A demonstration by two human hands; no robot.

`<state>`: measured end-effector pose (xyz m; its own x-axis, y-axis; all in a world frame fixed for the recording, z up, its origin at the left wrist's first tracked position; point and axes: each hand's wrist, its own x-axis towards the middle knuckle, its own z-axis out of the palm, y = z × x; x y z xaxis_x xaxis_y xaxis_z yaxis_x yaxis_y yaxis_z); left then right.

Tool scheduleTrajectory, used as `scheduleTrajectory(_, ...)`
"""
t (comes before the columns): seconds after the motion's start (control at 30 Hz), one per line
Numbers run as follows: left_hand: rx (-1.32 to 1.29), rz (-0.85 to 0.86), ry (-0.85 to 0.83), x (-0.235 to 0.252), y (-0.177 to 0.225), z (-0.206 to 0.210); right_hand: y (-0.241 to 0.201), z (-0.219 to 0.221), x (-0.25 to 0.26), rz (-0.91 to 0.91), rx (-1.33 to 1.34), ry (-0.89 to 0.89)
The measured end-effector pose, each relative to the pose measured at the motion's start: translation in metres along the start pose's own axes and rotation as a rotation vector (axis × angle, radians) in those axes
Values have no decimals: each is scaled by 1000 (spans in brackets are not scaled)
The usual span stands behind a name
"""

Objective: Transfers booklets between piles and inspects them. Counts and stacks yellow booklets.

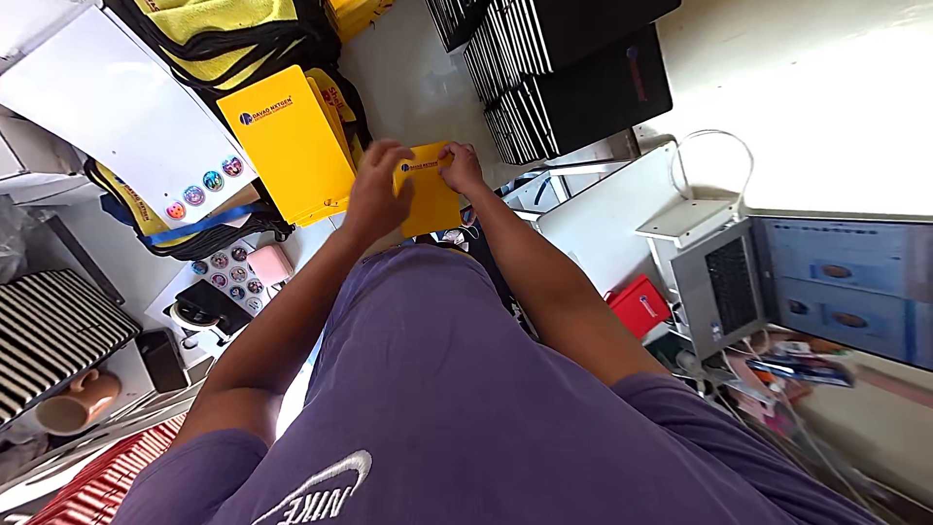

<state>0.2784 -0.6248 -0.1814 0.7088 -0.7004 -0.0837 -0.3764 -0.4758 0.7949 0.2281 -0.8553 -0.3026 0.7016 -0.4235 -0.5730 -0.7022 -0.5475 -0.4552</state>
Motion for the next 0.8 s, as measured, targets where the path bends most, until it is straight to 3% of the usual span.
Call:
scheduleTrajectory(0.1,-10,-32,-201,29,-14,51,5,0,7,-8,18,-45)
scheduleTrajectory(0.23,157,-192,-308,67,-48,108,2,-2,6,-4,29,-47)
scheduleTrajectory(0.3,230,-193,-334,76,-60,126,4,-1,5,-4,25,-37)
scheduleTrajectory(0.43,303,-100,-310,78,-69,134,9,-1,5,-6,66,-25)
scheduleTrajectory(0.6,335,19,-291,74,-82,130,22,0,-3,-71,175,127)
scheduleTrajectory(0.8,219,-91,-234,76,-78,127,18,3,-7,-125,81,130)
